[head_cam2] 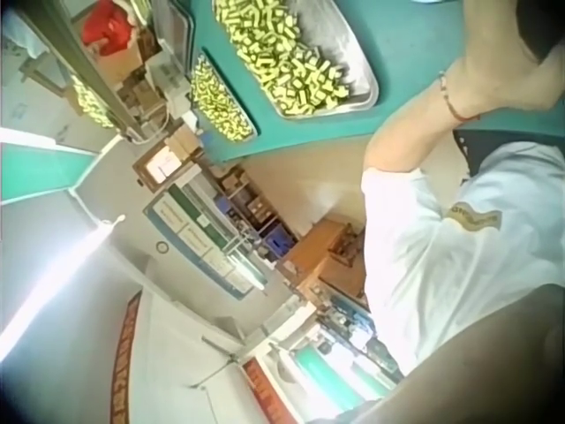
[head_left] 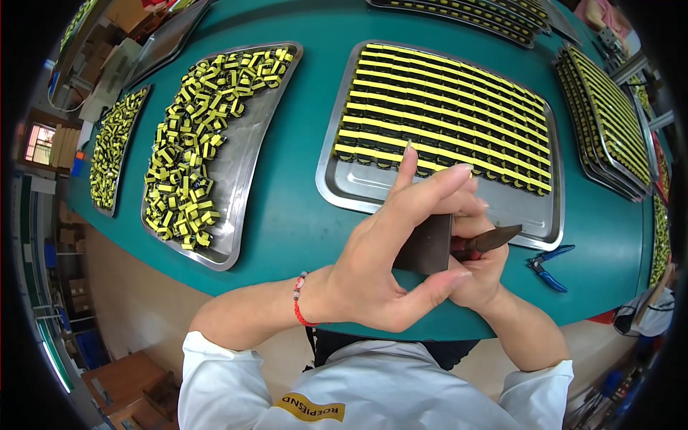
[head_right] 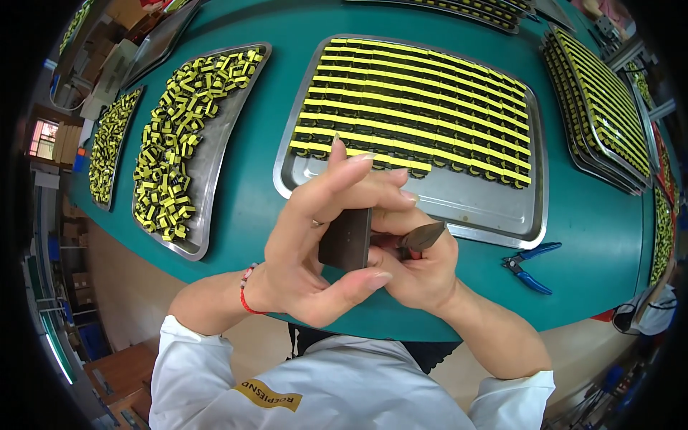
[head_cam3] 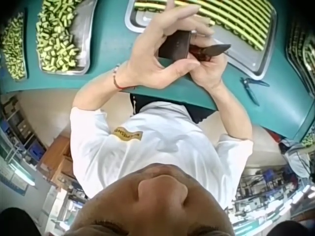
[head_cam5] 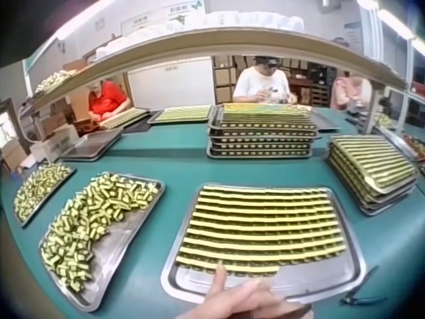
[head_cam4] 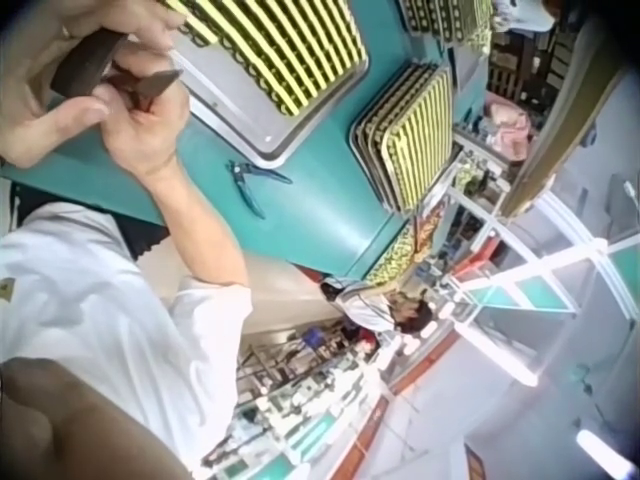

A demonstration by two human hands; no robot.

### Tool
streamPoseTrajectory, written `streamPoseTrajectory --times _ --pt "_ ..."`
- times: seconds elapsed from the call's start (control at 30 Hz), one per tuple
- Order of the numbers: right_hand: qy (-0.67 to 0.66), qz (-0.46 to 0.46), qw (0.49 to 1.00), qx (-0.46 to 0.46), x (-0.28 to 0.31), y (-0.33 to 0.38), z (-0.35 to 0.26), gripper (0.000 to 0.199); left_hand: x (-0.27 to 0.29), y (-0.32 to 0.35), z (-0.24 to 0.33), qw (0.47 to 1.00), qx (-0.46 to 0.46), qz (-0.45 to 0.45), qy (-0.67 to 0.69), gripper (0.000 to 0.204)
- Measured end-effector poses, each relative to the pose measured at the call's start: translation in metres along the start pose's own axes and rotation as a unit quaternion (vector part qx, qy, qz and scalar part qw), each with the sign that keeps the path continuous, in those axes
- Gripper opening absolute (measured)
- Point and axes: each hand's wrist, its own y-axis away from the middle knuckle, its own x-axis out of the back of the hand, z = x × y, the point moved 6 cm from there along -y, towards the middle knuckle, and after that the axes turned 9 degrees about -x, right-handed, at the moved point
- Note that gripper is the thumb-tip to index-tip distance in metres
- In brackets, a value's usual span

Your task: The person assembles small yellow components onto black bases using pliers at an electronics factory workbench.

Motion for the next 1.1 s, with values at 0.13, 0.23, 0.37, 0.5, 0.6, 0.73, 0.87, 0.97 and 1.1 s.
streamPoseTrajectory --times 0.13,0.23,0.37,0.5,0.6,0.73,0.87,0.97,1.1 --pt "0.045 0.008 0.999 0.005 -0.001 -0.002 -0.001 0.024 -0.004 0.007 0.001 1.0 0.002 0.008 0.016 0.074" --pt "0.031 0.011 0.999 0.02 -0.003 0.002 -0.001 0.028 -0.003 0.009 -0.001 0.999 0.031 0.008 0.001 0.061" --pt "-0.003 0.045 0.999 -0.012 -0.005 0.004 0.0 0.031 -0.004 0.008 -0.006 0.999 0.025 0.018 -0.028 0.046" --pt "0.017 0.04 0.999 0.008 -0.005 0.0 -0.001 0.029 -0.006 0.007 -0.004 0.995 0.031 0.019 -0.091 0.044" --pt "0.0 0.044 0.999 -0.007 -0.006 -0.003 -0.004 0.03 0.002 0.002 -0.01 0.996 0.042 0.015 -0.083 0.047" --pt "-0.011 0.07 0.997 -0.035 -0.007 -0.004 -0.002 0.033 -0.001 0.006 -0.013 0.995 0.076 0.062 -0.028 0.05" --pt "-0.017 0.068 0.997 -0.043 -0.008 -0.002 -0.001 0.033 0.0 0.009 -0.014 0.993 0.086 0.069 -0.032 0.051" --pt "-0.007 0.075 0.996 -0.044 -0.005 -0.001 0.0 0.032 -0.005 0.008 -0.013 0.994 0.083 0.049 -0.05 0.05" --pt "0.002 0.064 0.998 -0.007 -0.002 -0.002 0.003 0.031 -0.008 0.006 -0.009 0.995 0.038 0.057 -0.076 0.048"
